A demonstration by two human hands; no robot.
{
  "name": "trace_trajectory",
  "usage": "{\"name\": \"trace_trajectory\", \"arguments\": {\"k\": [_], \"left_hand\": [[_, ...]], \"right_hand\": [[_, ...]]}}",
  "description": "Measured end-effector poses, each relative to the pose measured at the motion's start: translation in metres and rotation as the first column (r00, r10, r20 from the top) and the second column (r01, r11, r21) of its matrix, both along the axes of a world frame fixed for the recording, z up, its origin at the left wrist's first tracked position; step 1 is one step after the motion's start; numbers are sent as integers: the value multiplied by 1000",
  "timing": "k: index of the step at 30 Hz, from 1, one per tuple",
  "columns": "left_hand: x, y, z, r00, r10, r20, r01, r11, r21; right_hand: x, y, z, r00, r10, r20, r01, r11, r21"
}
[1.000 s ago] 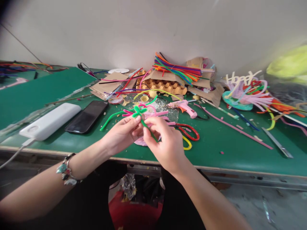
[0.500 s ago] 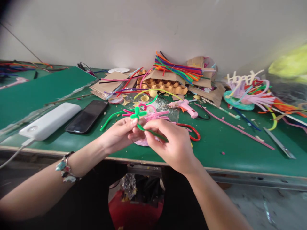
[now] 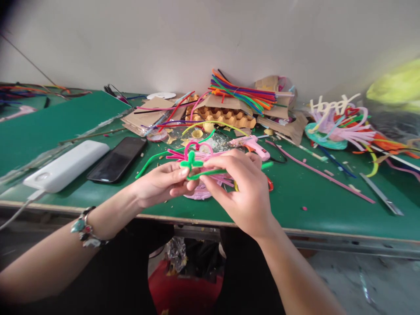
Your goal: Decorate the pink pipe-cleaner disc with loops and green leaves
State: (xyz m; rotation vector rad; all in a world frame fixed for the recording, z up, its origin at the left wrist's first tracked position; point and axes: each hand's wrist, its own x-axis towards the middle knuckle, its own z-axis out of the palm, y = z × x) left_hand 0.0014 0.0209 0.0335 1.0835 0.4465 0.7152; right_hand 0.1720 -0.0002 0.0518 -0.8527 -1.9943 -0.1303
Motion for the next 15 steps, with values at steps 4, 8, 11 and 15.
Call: {"name": "trace_trajectory", "arguments": {"k": [4,8,11,15], "left_hand": [[0,0,1,997,8,-81,-8,1000,-5],[0,1,2,993,36,-111,-30,998,60],[-3,2,4,985,65,-162,-37,985,170],[-7,2,9,944,155,-292,-44,934,355]], "right_hand": [[2,-1,2,998,-42,48,39,998,48],[3,-2,5,994,-32,103,30,999,28],[3,-1,4,993,-1,116,3,1000,-14],[3,1,2,985,-34,171,37,999,-17]]}}
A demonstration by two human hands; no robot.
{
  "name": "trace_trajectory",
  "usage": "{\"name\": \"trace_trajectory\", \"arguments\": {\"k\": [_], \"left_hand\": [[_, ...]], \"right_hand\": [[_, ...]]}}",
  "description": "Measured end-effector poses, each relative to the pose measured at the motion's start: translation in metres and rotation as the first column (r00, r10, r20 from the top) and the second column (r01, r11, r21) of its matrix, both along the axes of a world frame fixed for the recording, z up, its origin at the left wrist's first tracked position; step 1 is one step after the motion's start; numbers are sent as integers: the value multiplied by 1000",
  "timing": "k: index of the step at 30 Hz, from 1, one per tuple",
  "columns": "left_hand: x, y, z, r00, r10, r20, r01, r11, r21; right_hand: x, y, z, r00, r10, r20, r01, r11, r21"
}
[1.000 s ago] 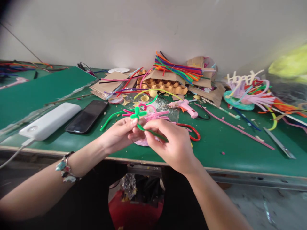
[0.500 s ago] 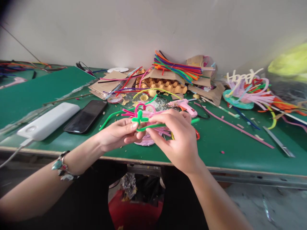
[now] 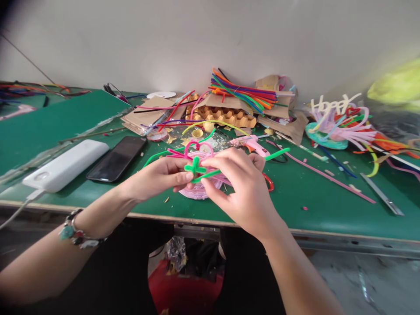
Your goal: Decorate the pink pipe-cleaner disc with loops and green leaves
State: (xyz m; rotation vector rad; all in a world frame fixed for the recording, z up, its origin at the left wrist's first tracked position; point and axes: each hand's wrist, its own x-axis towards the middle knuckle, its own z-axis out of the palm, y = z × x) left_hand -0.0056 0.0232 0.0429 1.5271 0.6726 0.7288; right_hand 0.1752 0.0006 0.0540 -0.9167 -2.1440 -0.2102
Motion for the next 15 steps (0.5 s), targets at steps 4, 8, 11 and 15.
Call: {"name": "trace_trajectory", "arguments": {"k": [4,8,11,15], "left_hand": [[-1,0,1,974,130,-187,-92,975,202],[0,1,-1,948,174,-268,-92,951,294],[0,1,-2,947,155,-283,-61,948,314],[0,0,-3,937,150,-316,-31,936,351]], "right_hand": [[-1,1,-2,987,-90,130,82,994,69],[0,2,-3,976,-107,192,85,990,116],[0,2,-3,976,-86,198,65,991,114],[1,3,-4,978,-53,202,38,996,78]]}}
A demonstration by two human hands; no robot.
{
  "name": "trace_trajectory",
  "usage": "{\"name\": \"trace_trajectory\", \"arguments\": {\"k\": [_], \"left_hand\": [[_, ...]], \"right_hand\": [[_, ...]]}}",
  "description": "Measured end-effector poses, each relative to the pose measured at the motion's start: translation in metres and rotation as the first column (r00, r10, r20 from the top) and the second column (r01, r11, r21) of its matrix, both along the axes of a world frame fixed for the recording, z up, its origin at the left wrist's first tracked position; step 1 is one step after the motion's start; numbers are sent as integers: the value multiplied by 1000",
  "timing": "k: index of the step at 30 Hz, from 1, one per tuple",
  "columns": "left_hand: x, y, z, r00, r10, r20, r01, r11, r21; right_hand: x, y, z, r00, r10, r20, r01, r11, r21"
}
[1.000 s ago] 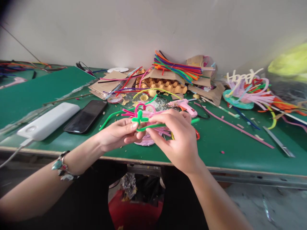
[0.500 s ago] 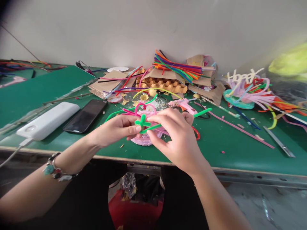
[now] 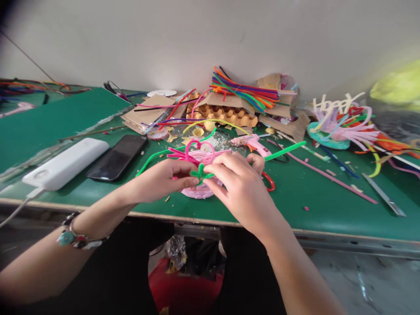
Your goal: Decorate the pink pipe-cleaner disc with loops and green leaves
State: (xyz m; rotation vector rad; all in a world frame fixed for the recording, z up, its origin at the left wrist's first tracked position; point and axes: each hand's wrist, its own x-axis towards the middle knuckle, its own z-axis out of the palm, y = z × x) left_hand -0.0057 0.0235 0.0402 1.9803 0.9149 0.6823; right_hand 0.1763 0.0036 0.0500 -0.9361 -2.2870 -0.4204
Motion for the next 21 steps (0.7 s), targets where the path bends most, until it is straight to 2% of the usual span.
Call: {"name": "trace_trajectory", "arguments": {"k": [3,7,14,18,21], "left_hand": [[0,-1,1,1000,-17,-24,16,1000,-15],[0,-2,4,998,-52,-43,47,993,-106],[-2,2,3,995,-94,-22,87,974,-210],[-4,3,3,998,-61,-35,55,984,-170],[-2,2,2,999,38,-29,-39,999,-20]], "right_hand": [[1,0,-1,1000,12,2,-11,998,-63],[1,0,-2,1000,31,3,-30,991,-134],[0,0,-1,998,64,-1,-63,983,-174],[-1,1,-1,999,47,-16,-50,983,-174],[-3,2,-2,998,-7,-55,-1,990,-141]]}}
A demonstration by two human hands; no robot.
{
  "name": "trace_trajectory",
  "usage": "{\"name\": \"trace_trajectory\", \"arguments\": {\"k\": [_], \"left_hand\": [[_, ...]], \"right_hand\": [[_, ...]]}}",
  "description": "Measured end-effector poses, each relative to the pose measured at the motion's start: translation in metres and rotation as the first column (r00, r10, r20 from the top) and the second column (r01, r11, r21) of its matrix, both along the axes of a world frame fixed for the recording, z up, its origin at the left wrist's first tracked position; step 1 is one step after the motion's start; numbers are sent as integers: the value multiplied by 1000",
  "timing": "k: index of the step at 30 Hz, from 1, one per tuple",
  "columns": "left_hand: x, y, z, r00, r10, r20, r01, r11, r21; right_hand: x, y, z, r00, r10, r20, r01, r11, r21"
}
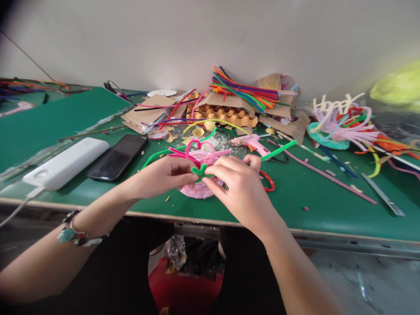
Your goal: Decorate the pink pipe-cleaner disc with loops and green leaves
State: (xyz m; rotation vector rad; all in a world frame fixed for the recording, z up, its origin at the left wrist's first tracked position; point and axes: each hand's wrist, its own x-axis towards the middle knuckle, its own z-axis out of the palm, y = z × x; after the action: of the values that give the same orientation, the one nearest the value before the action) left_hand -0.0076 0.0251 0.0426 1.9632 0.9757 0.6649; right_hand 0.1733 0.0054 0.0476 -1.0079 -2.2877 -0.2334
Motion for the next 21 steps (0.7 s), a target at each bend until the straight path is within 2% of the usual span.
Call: {"name": "trace_trajectory", "arguments": {"k": [2,3,6,8,11,14,21], "left_hand": [[2,-2,-1,997,65,-37,-57,981,188],[3,-3,-1,992,100,-78,-72,951,302],[5,-6,-4,948,212,-239,-17,781,624],[5,-7,-5,903,285,-320,56,662,747],[5,-6,-5,842,374,-389,143,541,829],[5,-6,-4,811,415,-414,204,462,863],[4,-6,-4,804,426,-415,241,405,882]], "right_hand": [[-1,1,-2,999,-24,-37,25,999,43],[-2,1,-2,998,-31,-55,34,997,64],[-3,2,-5,995,-46,-88,55,993,103],[-3,3,-7,995,-53,-87,63,992,111],[-4,3,-7,996,-40,-75,48,992,113],[-5,2,-6,999,-21,-44,25,994,106],[-6,-1,-3,1000,-21,-14,23,993,113]]}}
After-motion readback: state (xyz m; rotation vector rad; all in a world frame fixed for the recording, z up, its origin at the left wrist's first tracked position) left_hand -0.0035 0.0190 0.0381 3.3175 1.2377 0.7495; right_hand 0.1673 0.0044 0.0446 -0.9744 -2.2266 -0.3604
